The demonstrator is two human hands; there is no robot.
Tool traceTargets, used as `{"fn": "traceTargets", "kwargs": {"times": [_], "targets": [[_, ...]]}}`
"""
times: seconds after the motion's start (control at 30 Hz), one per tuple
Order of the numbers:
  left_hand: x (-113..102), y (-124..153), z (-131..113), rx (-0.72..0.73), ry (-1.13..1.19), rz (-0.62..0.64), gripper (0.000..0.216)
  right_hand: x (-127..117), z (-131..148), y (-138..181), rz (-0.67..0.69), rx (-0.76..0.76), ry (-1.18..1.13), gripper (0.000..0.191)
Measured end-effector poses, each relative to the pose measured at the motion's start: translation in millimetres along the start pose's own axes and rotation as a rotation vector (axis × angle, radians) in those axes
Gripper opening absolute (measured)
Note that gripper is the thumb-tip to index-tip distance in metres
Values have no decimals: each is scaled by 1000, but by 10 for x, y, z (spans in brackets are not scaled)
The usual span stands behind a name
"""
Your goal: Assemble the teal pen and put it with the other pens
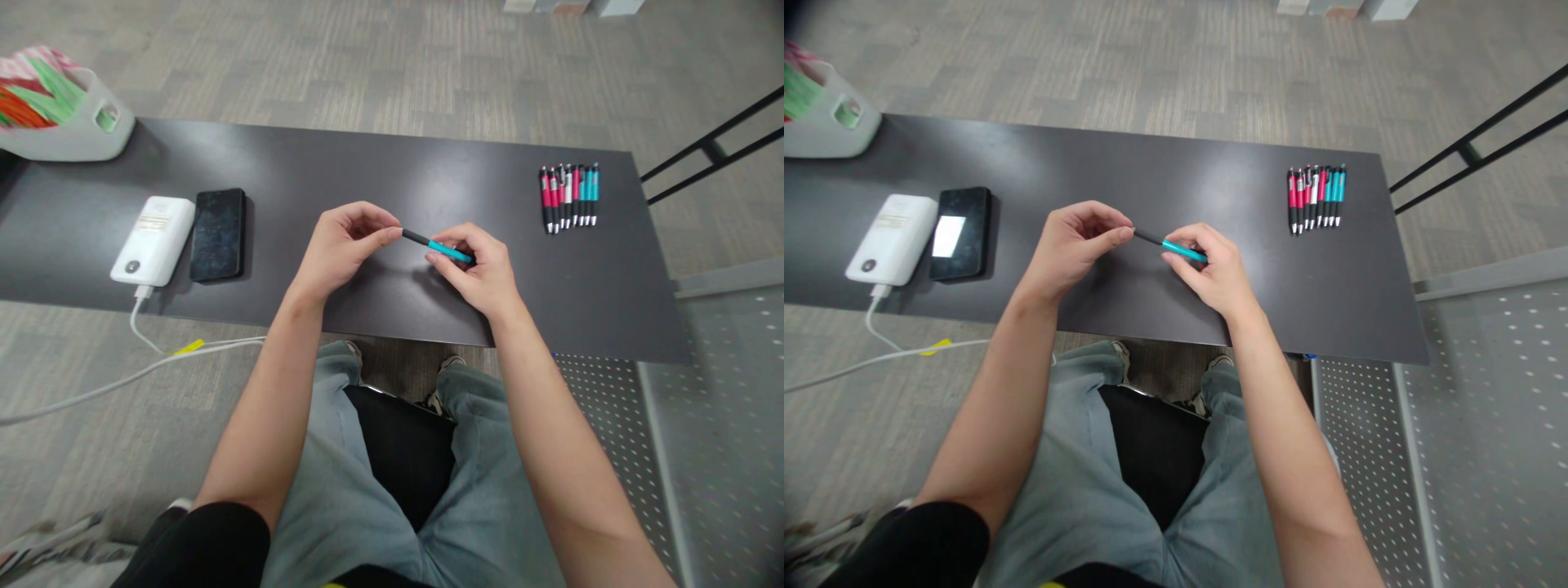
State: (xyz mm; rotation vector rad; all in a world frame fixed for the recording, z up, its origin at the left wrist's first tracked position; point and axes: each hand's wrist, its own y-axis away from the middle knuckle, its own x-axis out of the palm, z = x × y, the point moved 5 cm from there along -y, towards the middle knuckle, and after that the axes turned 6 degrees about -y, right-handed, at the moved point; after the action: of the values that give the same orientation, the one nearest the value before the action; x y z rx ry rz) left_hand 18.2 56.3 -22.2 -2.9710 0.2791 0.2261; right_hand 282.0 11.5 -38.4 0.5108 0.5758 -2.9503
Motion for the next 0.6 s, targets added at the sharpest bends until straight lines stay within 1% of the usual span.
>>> {"fn": "traceTargets", "kwargs": {"times": [0.1, 0.2, 0.27, 0.33, 0.47, 0.6], "targets": [[-12, -6, -13, 28, -30, 5, 63, -6, 14, -18, 7, 8, 27, 34], [-36, 7, -76, 58, -121, -12, 60, 4, 21, -40, 35, 13, 21, 42], [-43, 22, -126, 52, -182, -25, 56, 15, 10, -41, 49, 16, 20, 47], [-41, 36, -165, 38, -220, -28, 52, 20, -6, -28, 44, 17, 27, 47], [-36, 47, -193, 49, -232, -21, 48, 16, -20, -3, 28, 14, 26, 43], [-38, 45, -169, 56, -226, -20, 48, 20, -20, -8, 55, 38, 18, 48]]}}
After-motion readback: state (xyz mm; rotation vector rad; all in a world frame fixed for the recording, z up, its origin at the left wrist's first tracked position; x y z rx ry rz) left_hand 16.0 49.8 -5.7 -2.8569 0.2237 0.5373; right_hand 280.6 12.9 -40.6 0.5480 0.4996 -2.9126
